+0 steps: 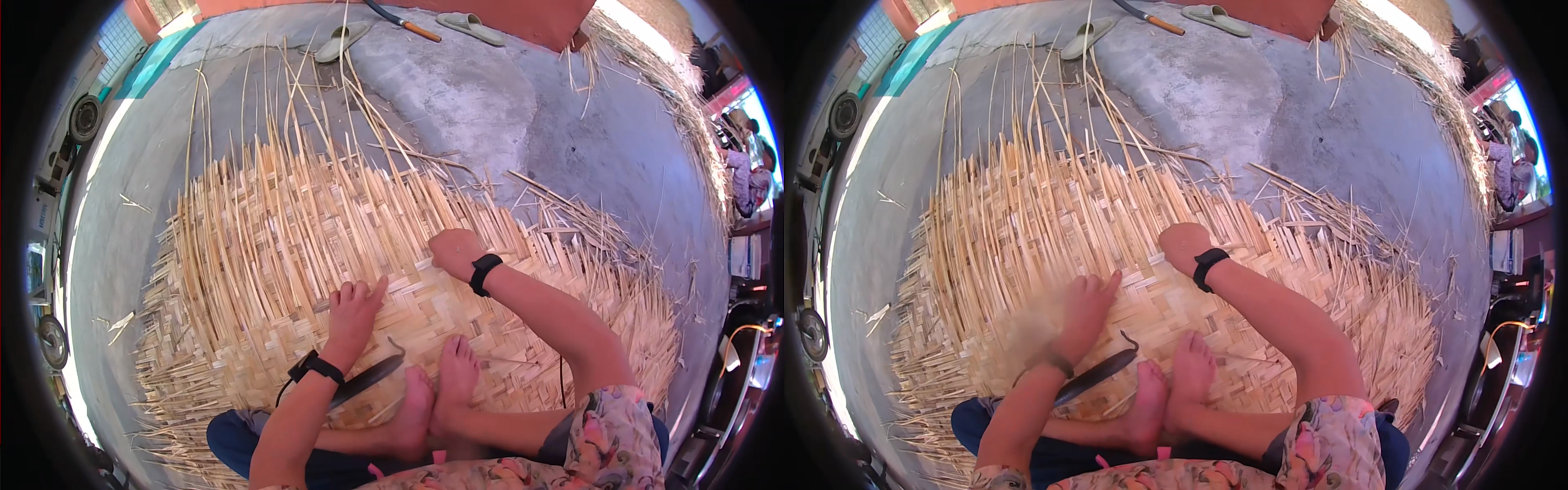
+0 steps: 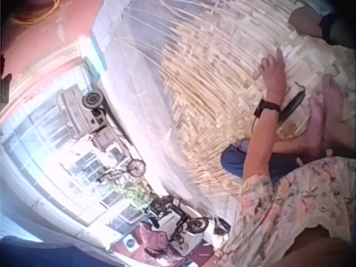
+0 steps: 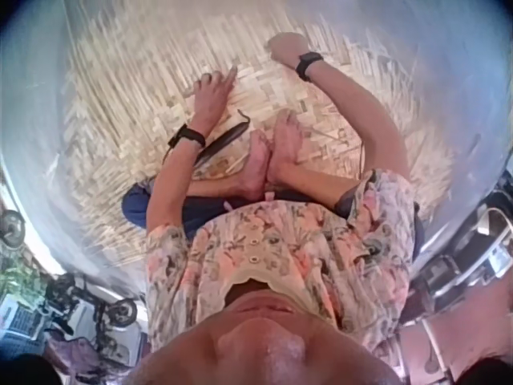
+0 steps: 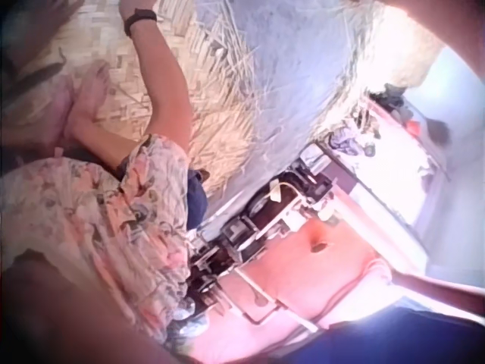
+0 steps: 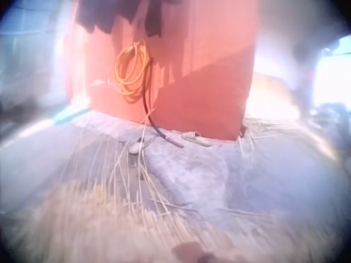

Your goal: Weaving a mat using bamboo or straw strips.

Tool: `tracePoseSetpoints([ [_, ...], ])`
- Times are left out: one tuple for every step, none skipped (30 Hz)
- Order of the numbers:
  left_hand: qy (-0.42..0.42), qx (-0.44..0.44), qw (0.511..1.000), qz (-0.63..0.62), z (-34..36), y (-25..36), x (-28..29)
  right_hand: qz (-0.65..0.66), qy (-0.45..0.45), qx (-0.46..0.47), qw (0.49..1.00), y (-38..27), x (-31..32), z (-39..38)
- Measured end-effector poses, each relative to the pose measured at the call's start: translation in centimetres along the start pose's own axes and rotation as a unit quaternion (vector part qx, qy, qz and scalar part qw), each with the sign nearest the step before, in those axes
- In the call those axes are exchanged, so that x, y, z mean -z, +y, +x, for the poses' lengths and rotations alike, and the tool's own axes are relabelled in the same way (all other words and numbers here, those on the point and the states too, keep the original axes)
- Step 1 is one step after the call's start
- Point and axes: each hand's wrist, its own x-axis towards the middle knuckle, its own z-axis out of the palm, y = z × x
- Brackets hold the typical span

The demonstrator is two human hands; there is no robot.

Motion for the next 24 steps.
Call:
tracePoseSetpoints([
  [-0.010,-0.001,1.000,-0.010,-0.2,-0.1,0.2,-0.016,-0.009,-0.036,0.999,1.3,0.9,-0.1],
  [-0.005,-0.009,1.000,-0.014,0.5,0.7,1.0,-0.040,-0.020,-0.079,0.996,3.5,1.8,-0.8],
  [-0.027,-0.021,0.999,0.028,1.0,1.4,2.0,-0.016,0.002,-0.089,0.996,6.1,1.6,-1.9],
  [-0.052,-0.028,0.995,0.076,1.4,1.8,3.3,-0.016,0.004,-0.092,0.996,6.2,2.5,-2.0],
  [-0.050,-0.032,0.995,0.074,2.3,2.5,4.0,0.042,-0.093,-0.114,0.988,5.4,4.0,-2.0],
  [-0.075,-0.002,0.996,0.039,3.8,3.8,4.7,0.101,-0.189,-0.133,0.968,4.4,5.3,-1.9],
  [-0.101,0.029,0.994,0.004,5.3,5.3,5.3,0.167,-0.231,-0.145,0.947,3.2,6.0,-1.4],
  [0.015,0.024,0.994,-0.102,6.9,6.8,5.3,0.360,-0.234,-0.115,0.896,1.9,6.9,-1.7],
  [0.032,0.051,0.981,-0.186,7.8,6.6,3.4,0.361,-0.234,-0.108,0.896,1.6,7.3,-1.2],
  [0.048,0.077,0.958,-0.273,8.5,6.3,1.0,0.366,-0.206,-0.113,0.901,1.9,7.4,-0.5],
  [0.047,0.076,0.957,-0.275,8.7,6.1,0.6,0.369,-0.178,-0.124,0.904,2.9,7.3,0.1],
  [0.017,0.191,0.851,-0.490,8.6,5.5,0.3,0.373,-0.150,-0.134,0.906,3.7,7.1,0.7],
  [-0.011,0.292,0.684,-0.668,8.8,5.0,0.0,0.375,-0.120,-0.142,0.908,4.5,6.6,1.4],
  [-0.013,0.287,0.683,-0.672,9.3,5.4,0.4,0.372,-0.118,-0.147,0.909,6.0,5.0,1.6],
  [-0.010,0.275,0.656,-0.703,9.4,5.8,0.8,0.336,-0.061,-0.114,0.933,7.6,2.8,1.8],
  [-0.009,0.270,0.627,-0.730,9.1,5.9,1.3,0.302,-0.009,-0.079,0.950,7.6,1.6,1.9],
  [-0.013,0.272,0.626,-0.730,9.1,6.0,1.4,0.293,0.004,-0.077,0.953,7.5,0.3,2.3],
  [-0.011,0.256,0.634,-0.730,9.2,6.1,1.4,0.294,0.001,-0.081,0.952,7.7,-0.8,2.9],
  [-0.008,0.246,0.642,-0.726,8.7,6.0,1.5,0.313,0.021,-0.097,0.944,6.8,-1.2,3.5],
  [-0.010,0.252,0.642,-0.724,8.5,5.8,1.9,0.329,0.043,-0.114,0.937,5.9,-0.8,3.9],
  [-0.004,0.256,0.640,-0.725,8.3,5.7,2.3,0.446,0.036,-0.131,0.885,5.3,-0.2,3.6],
  [0.002,0.258,0.637,-0.726,8.4,5.7,2.5,0.446,0.033,-0.132,0.884,5.3,1.1,3.7],
  [0.001,0.257,0.636,-0.727,8.5,5.6,2.5,0.477,-0.051,-0.136,0.867,5.9,2.6,4.2],
  [0.006,0.254,0.653,-0.714,8.6,5.4,2.6,0.504,-0.134,-0.139,0.842,6.3,3.7,4.4],
])
